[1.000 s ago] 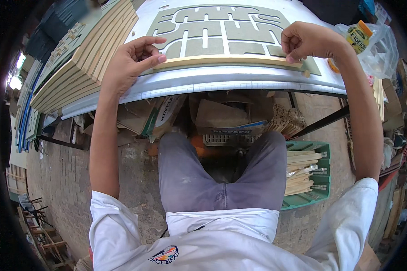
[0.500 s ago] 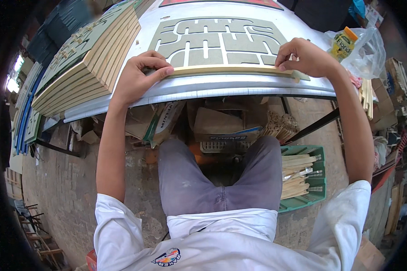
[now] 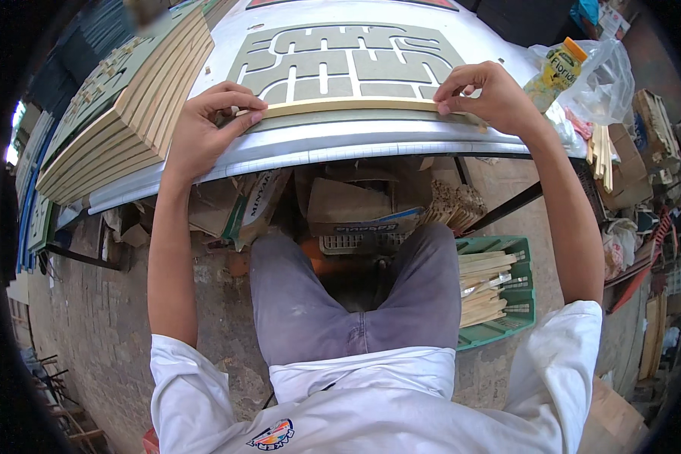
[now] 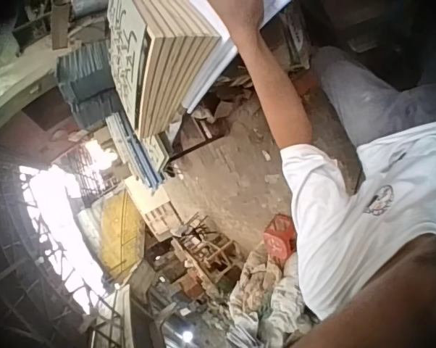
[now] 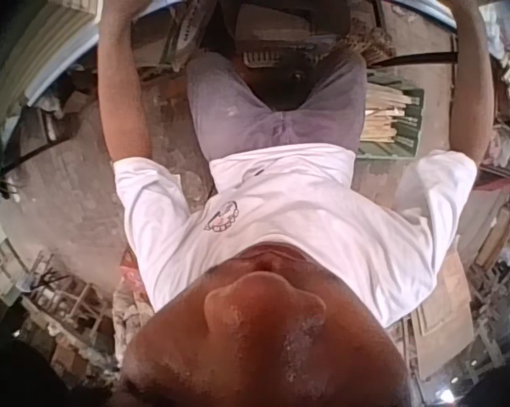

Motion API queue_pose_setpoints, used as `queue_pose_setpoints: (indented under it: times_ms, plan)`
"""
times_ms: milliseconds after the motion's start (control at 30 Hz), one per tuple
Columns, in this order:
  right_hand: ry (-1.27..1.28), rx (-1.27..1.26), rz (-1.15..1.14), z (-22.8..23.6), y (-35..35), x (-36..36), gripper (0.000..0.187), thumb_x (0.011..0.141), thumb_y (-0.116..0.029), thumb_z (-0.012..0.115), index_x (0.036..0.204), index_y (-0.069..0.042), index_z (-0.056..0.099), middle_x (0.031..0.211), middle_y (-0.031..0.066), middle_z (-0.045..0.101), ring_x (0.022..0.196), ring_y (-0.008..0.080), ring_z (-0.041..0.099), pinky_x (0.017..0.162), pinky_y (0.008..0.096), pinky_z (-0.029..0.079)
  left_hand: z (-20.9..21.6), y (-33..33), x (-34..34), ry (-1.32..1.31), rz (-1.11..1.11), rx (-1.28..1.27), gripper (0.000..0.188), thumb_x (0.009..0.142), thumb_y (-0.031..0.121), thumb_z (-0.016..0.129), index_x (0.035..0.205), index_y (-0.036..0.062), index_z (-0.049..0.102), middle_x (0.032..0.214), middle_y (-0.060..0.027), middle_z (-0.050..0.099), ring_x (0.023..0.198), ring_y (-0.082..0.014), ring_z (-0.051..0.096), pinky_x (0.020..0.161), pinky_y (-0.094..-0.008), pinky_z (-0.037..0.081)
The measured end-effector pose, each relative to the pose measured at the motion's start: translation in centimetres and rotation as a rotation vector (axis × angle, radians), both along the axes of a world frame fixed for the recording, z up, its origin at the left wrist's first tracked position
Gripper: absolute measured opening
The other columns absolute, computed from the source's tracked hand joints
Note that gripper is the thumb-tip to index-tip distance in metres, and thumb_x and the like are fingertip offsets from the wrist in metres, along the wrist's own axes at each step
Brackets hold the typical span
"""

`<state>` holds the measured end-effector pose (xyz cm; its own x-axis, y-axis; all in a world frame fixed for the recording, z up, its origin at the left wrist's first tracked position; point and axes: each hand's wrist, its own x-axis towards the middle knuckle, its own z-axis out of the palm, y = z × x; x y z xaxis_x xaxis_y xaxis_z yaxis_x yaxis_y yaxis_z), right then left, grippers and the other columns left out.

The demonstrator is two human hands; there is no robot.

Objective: Manually assemble thin wood strips into a patterned wood board at a workshop station.

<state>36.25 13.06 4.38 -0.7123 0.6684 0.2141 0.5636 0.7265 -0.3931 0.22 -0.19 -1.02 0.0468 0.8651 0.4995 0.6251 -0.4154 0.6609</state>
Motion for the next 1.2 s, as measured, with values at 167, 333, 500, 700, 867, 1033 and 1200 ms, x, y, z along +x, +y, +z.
queue_pose_setpoints:
  times_ms: [167,333,500,700,867,1033,1200]
  plan:
    - [0.054,-0.054,0.029,-0.7,0.6,0.5,0.007,0.075,-0.003,0.078,0.08,-0.003,0.073,0.082,0.0025,0.067,0.078,0.0119,0.059,0.076,0.0294,0.045,-0.2,0.1,0.5,-0.042,-0.024,0.03,0.013,0.079,0.009,0.074,0.091,0.0042,0.077,0.088,-0.003,0.068,0.077,-0.0086,0.058,0.068,-0.0222,0.044]
    - [0.045,-0.079,0.063,-0.1,0.3,-0.3,0.007,0.074,0.0,0.077,0.078,-0.001,0.071,0.077,0.0013,0.063,0.076,0.0117,0.058,0.075,0.0288,0.046,-0.1,0.2,0.5,-0.042,-0.055,0.036,0.015,0.079,0.006,0.066,0.087,-0.0004,0.076,0.086,-0.004,0.065,0.077,-0.0094,0.057,0.071,-0.0228,0.044]
    - [-0.027,-0.021,0.146,0.1,1.0,-0.5,0.008,0.076,0.0,0.075,0.079,0.0,0.069,0.075,0.0002,0.061,0.074,0.0114,0.057,0.074,0.0299,0.045,-0.2,0.2,-0.4,-0.023,-0.084,0.068,0.024,0.077,0.003,0.054,0.089,-0.0015,0.074,0.091,-0.0052,0.059,0.084,-0.0109,0.054,0.075,-0.0247,0.043]
    - [0.212,0.269,0.264,-0.2,-1.3,2.1,0.022,0.088,0.005,0.061,0.109,-0.001,0.067,0.095,0.0061,0.058,0.085,0.0148,0.057,0.074,0.0257,0.045,0.4,0.8,0.3,-0.109,-0.142,0.085,0.043,0.081,0.008,0.054,0.122,0.0039,0.063,0.107,-0.0075,0.059,0.096,-0.0129,0.051,0.081,-0.0265,0.042]
    - [0.533,0.259,-0.067,-0.9,-11.0,8.0,0.013,0.087,0.006,0.06,0.099,0.002,0.063,0.088,0.008,0.057,0.079,0.0156,0.057,0.07,0.0265,0.045,-0.9,0.7,-1.8,-0.274,-0.038,0.07,0.057,0.087,0.032,0.046,0.136,0.0029,0.052,0.125,-0.0102,0.057,0.109,-0.0201,0.048,0.097,-0.0326,0.034]
    - [1.171,0.204,-0.645,-8.5,-17.9,20.6,0.016,0.092,-0.006,0.063,0.104,0.003,0.066,0.088,0.0027,0.062,0.075,0.0087,0.055,0.067,0.0208,0.043,0.1,0.6,0.0,-0.068,-0.097,0.007,0.058,0.087,0.029,0.045,0.137,0.0023,0.051,0.122,-0.0119,0.058,0.114,-0.0226,0.046,0.1,-0.0336,0.031]
    - [1.08,0.271,-1.136,-5.0,-13.7,28.4,0.024,0.085,-0.017,0.071,0.098,0.003,0.074,0.074,0.0029,0.066,0.062,0.0077,0.058,0.055,0.0221,0.044,-0.2,0.8,0.1,0.004,-0.079,0.011,0.053,0.089,0.023,0.044,0.136,0.0013,0.052,0.123,-0.0144,0.059,0.116,-0.0223,0.048,0.107,-0.0359,0.029]
